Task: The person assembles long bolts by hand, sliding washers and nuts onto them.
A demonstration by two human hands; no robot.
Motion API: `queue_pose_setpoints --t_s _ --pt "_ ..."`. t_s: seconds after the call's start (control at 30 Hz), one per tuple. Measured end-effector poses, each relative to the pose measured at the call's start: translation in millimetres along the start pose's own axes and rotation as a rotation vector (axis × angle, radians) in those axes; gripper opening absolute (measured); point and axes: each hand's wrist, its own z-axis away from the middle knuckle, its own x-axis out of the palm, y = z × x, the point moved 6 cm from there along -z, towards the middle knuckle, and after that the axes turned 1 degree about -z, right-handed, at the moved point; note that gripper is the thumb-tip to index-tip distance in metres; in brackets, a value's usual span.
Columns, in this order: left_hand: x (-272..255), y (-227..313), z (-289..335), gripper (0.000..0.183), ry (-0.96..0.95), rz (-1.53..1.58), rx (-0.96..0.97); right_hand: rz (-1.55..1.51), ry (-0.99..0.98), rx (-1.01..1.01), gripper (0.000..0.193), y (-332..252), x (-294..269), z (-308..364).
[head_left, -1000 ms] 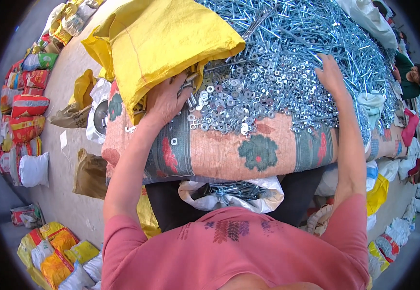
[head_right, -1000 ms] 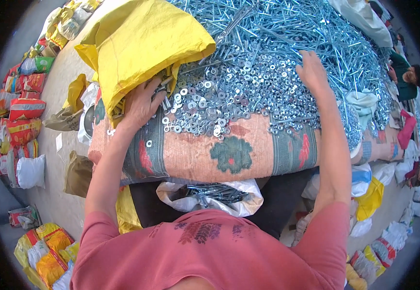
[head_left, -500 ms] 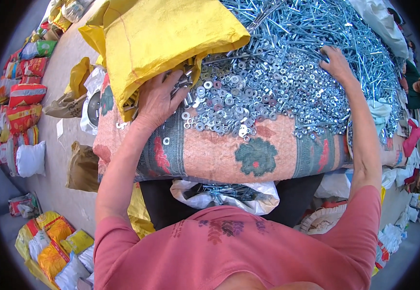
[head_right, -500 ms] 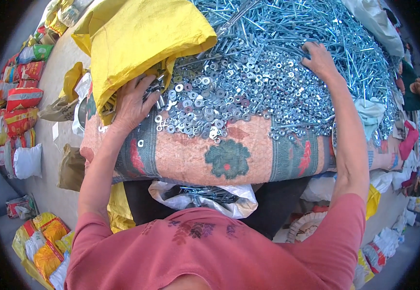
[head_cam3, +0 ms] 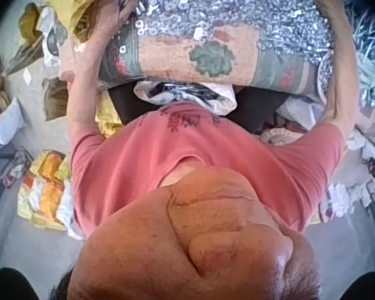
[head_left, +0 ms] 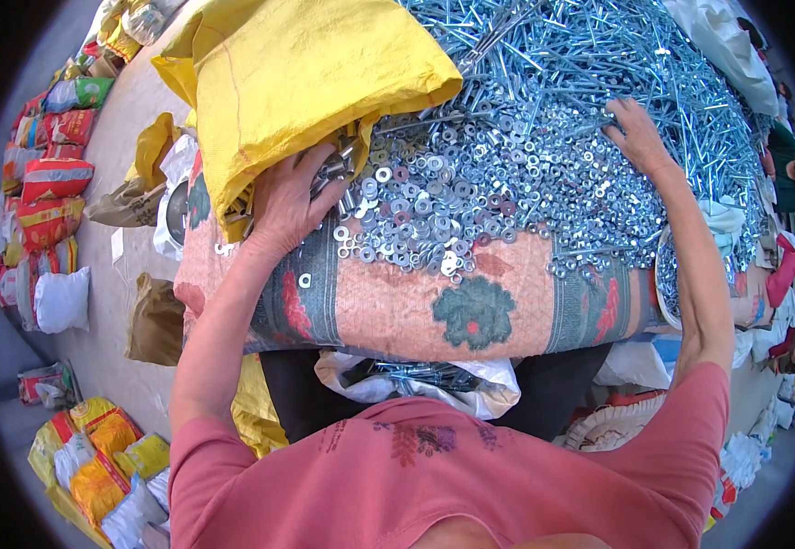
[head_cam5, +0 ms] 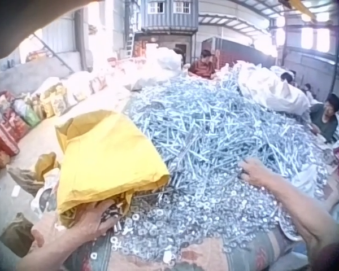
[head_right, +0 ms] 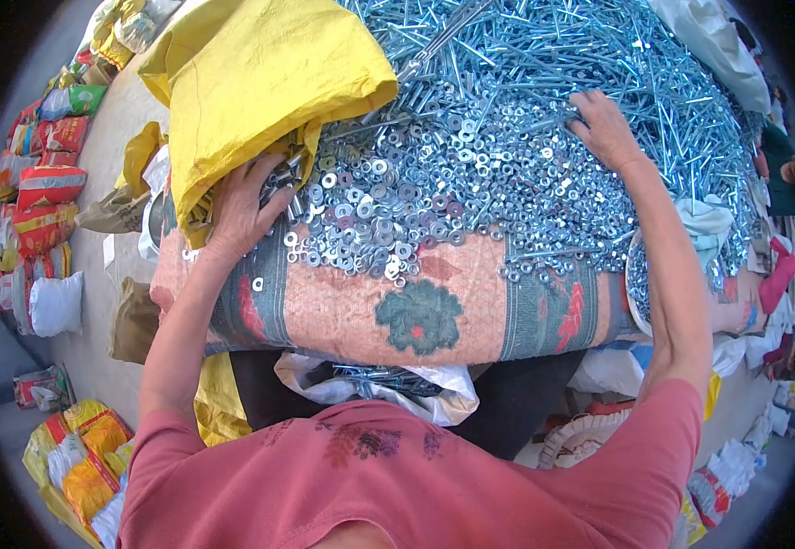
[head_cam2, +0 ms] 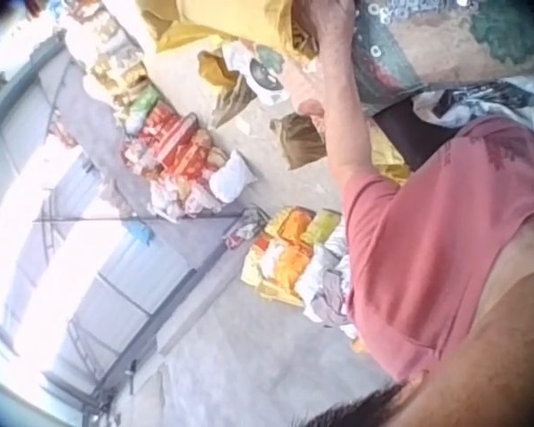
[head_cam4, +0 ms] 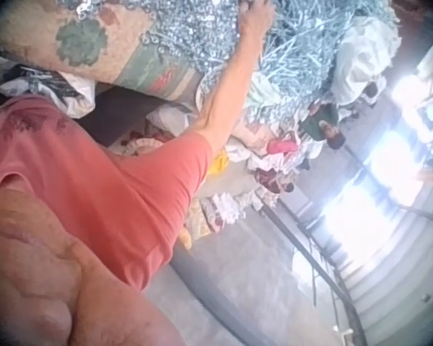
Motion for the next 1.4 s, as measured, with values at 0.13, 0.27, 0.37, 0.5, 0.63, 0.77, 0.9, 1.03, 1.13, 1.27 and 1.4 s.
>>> queue_pose_setpoints --t_s 0.13,0.27,0.37,0.5,0.63,0.77,0.9,1.03,1.13,1.27,1.4 --pt "3.2 -3.1 -0.2 0.051 0.008 0.017 0.012 -0.012 -0.056 -0.014 0.024 -9.8 -3.1 0.4" --pt "2.4 -3.0 -1.4 0.051 0.004 0.034 0.007 -0.068 -0.009 -0.041 0.021 -23.1 -6.9 -0.2" --pt "0.8 -2.7 -0.6 0.051 0.028 0.024 0.020 -0.132 -0.068 0.143 0.028 -19.6 0.1 -7.3" --pt "1.1 -1.8 -3.3 0.051 0.021 0.034 0.010 -0.226 0.108 0.210 0.024 -10.7 -11.7 -15.6" --pt "-1.0 -1.5 -2.0 0.051 0.025 0.031 0.005 -0.348 0.325 0.357 0.021 -25.2 -50.7 -32.4" --pt "-1.0 -1.4 -3.4 0.050 0.063 0.034 0.057 -0.462 0.599 0.404 0.026 -20.2 -84.7 -50.3" --pt "-0.7 0.7 -3.4 0.052 0.084 0.031 0.078 -1.137 0.744 0.526 0.030 -12.2 -95.3 -54.9" --pt "-3.9 -1.2 1.2 0.054 0.089 0.019 0.085 -1.419 0.768 0.513 0.032 -46.7 -106.9 -53.5" --pt "-13.4 4.5 8.6 0.061 0.130 0.074 0.135 -1.518 0.757 0.540 0.032 -72.2 -108.2 -44.0" --pt "-31.6 32.2 32.1 0.051 0.182 -0.100 0.214 -1.669 0.600 0.545 0.031 -93.9 -100.5 -35.7" --pt "-28.1 62.8 61.0 0.040 0.255 0.131 0.424 -1.770 0.411 0.615 0.031 -130.5 -77.3 -22.4"
